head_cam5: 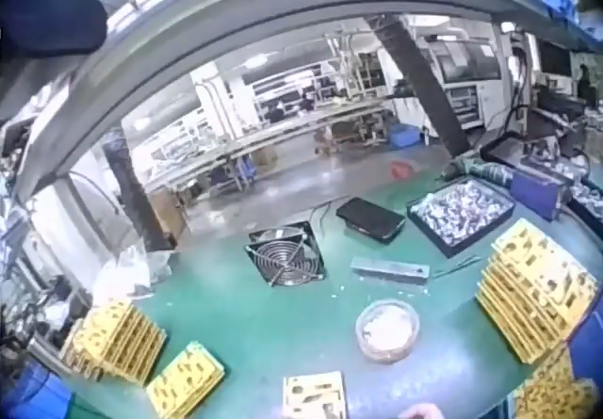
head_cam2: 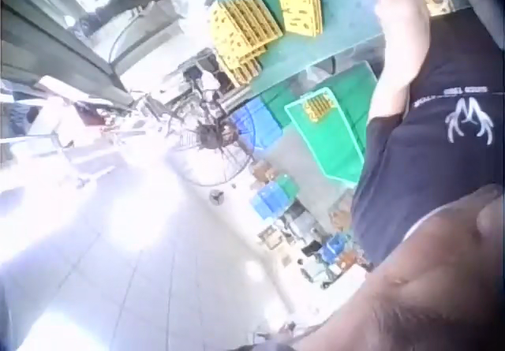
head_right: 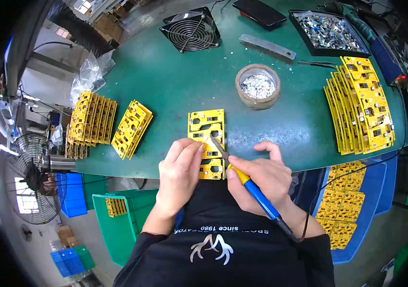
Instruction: The person solders small electronic components onto a yellow circuit board array using a soldering iron and solder wire.
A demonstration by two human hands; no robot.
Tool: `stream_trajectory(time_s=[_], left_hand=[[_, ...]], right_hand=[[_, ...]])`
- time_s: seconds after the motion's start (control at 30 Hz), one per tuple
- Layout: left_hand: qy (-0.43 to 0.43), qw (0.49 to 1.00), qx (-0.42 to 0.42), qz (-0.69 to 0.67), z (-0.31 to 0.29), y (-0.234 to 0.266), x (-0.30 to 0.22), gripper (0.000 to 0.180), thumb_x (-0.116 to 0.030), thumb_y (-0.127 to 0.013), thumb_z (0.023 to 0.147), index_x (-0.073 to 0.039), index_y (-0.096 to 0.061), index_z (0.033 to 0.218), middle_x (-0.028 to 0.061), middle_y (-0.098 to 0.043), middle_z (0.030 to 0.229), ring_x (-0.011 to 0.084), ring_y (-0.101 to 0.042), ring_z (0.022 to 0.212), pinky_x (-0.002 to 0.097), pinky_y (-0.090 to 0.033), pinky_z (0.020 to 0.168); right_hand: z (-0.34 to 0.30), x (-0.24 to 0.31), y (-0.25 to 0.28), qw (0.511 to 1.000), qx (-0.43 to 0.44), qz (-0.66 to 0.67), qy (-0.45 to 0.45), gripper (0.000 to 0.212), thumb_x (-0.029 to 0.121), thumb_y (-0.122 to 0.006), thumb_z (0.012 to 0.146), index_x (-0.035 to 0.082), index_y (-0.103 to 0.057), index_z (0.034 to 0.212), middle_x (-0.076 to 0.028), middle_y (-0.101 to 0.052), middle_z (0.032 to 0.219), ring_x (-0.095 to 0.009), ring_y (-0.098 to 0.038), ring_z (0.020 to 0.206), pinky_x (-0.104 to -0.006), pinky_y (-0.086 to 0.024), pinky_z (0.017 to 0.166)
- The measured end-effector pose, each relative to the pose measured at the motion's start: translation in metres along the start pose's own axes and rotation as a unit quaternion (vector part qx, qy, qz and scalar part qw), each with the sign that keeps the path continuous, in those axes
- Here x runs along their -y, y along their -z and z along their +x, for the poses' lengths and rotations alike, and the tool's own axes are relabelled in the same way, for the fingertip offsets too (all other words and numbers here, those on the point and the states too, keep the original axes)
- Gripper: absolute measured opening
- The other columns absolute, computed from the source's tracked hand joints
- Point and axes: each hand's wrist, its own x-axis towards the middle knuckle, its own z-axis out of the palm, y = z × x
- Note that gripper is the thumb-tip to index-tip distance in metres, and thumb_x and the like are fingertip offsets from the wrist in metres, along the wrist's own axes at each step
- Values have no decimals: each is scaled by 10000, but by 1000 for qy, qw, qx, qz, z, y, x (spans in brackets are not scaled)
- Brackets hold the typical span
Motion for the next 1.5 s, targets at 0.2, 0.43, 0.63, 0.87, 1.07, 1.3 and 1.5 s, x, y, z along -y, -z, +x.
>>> stream_trajectory(time_s=[0.2,0.43,0.63,0.87,1.07,1.3,1.5], left_hand=[[-20,999,-8,46,-3,-9,0,170,44,-748,907,13,-724,1073,130,-686,1085,309,-739,808,394,-606,645],[-32,998,-9,51,-4,-13,0,205,55,-740,896,33,-724,1099,138,-675,1114,299,-738,793,390,-613,647],[-22,998,4,56,-3,-12,-3,205,58,-730,899,46,-719,1104,149,-670,1126,305,-739,803,387,-616,642],[0,995,18,94,-5,-10,-6,276,56,-707,919,47,-696,1194,220,-613,1249,369,-747,845,423,-636,663],[40,988,131,68,-9,-1,-7,583,131,-668,805,94,-570,1379,310,-483,1338,456,-708,917,477,-622,780],[25,992,96,79,-13,-7,-4,482,96,-678,887,56,-606,1362,245,-541,1231,392,-733,849,454,-628,684],[23,993,81,82,0,-14,1,461,84,-659,889,84,-592,1345,283,-526,1227,424,-712,781,464,-620,680]], right_hand=[[-1,-2,-5,1000,-2,-9,8,258,-1,-825,761,17,-778,1014,-65,-748,740,-191,-700,600,-449,-553,878],[-1,-3,-8,1000,4,-11,6,268,8,-833,759,25,-774,1020,-64,-753,752,-192,-706,607,-453,-554,879],[0,-3,-10,1000,8,-9,9,279,8,-834,746,23,-777,1019,-55,-736,723,-186,-690,588,-456,-551,873],[1,3,-9,1000,13,-13,17,277,4,-830,736,21,-780,1008,-36,-702,689,-179,-676,574,-453,-549,875],[-1,3,-10,1000,13,-20,15,220,3,-788,781,1,-776,1000,-71,-710,687,-193,-677,579,-467,-545,911],[7,-3,10,996,-47,-75,1,258,-12,-795,785,-2,-779,1043,-74,-767,795,-189,-708,623,-447,-535,919],[17,-18,18,982,-81,-168,-40,298,-14,-798,844,-24,-756,1138,-131,-774,907,-238,-739,779,-434,-520,935]])
